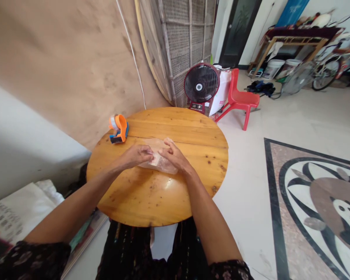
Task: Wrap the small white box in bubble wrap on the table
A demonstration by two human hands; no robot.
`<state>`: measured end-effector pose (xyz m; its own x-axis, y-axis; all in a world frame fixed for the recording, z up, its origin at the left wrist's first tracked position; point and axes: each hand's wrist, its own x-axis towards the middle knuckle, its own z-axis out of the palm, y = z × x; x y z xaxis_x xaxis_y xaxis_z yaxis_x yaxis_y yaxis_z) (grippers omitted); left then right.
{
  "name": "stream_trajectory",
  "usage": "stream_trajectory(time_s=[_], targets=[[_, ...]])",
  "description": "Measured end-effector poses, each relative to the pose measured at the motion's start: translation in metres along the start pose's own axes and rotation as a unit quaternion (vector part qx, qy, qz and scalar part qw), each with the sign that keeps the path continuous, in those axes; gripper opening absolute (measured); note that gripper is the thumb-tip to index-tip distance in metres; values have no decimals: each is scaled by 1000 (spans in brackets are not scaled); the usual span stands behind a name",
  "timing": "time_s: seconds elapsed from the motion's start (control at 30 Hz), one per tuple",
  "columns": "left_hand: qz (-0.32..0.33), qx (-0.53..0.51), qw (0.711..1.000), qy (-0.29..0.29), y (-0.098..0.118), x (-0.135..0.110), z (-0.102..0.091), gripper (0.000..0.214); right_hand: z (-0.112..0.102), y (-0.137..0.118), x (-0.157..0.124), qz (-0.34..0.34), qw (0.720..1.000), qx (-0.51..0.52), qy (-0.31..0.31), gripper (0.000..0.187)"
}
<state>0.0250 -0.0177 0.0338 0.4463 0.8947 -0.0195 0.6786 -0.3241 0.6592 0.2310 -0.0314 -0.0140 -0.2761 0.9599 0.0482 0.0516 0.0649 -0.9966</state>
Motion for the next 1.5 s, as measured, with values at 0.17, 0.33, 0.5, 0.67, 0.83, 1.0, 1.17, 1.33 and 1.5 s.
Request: stream_trajectory(time_s=[0.17, 0.33, 0.5, 0.67, 0.83, 1.0, 1.17, 1.33, 1.5], targets=[[9, -34, 999, -20, -4, 10, 1, 16, 2, 5, 0, -19, 999, -49, 12, 49], [10, -76, 997, -25, -5, 13, 1, 19, 4, 8, 2, -33, 996, -79, 37, 25], [1, -106, 994, -23, -4, 13, 2, 19, 5, 5, -1, -30, 992, -107, 59, 16], [-10, -135, 991, -21, -3, 11, 5, 20, 5, 4, -2, -52, 983, -159, 75, 14], [-6, -152, 988, -21, 1, 8, 5, 18, 6, 2, -5, -78, 972, -212, 71, 17], [-9, -177, 984, -24, -2, 9, 8, 21, 12, -4, -14, -132, 933, -329, 55, 30], [-9, -189, 982, -24, -8, 10, 11, 25, 15, -5, -17, -219, 905, -359, 71, 22], [-12, -173, 985, -18, -6, 9, 10, 24, 16, -11, -18, -227, 898, -377, 14, 20], [-34, -166, 986, -9, -4, 3, 9, 27, 17, -12, -18, -238, 889, -391, 3, 18]])
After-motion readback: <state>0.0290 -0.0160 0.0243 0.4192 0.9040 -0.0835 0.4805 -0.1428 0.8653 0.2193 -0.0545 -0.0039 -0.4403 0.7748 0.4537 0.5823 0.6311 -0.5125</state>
